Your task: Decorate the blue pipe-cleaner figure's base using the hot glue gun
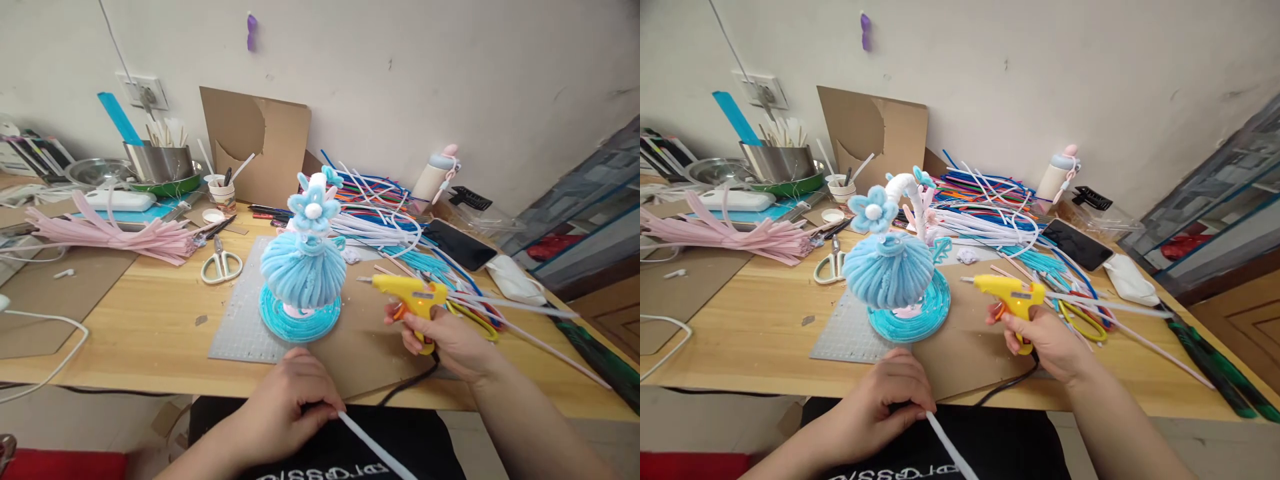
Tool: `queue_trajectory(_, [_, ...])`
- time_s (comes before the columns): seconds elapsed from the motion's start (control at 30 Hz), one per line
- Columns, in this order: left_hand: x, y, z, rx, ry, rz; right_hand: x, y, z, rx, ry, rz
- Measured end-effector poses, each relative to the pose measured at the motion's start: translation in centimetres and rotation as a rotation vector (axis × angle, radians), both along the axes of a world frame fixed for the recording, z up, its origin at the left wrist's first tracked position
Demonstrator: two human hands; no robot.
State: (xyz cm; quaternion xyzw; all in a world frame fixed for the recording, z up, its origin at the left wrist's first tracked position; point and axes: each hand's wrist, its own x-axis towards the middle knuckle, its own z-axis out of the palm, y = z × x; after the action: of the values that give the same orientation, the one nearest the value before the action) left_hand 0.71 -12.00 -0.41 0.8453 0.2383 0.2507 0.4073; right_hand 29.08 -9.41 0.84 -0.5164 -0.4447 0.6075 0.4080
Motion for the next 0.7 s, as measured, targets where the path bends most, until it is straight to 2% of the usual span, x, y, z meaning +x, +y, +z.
queue_trajectory(0.07, [0.0,0.0,0.0,0.008,0.007,-0.001,-0.4,0.3,0.1,-0.021,-0.266,0.043])
queue_trajectory(0.13, [0.0,-0.1,0.0,0.014,0.013,-0.006,-0.9,0.4,0.2,-0.058,-0.394,0.081])
queue_trajectory(0.3, [0.1,-0.2,-0.4,0.032,-0.003,-0.003,-2.3,1.0,0.4,-0.037,-0.404,0.212])
queue_trajectory(0.57, [0.1,0.0,-0.8,0.067,-0.029,0.001,-3.6,1.6,-0.2,-0.052,-0.421,0.294])
queue_trajectory(0.7, [0.1,0.0,-0.9,0.079,-0.045,0.006,-4.1,1.6,-0.7,-0.096,-0.461,0.273])
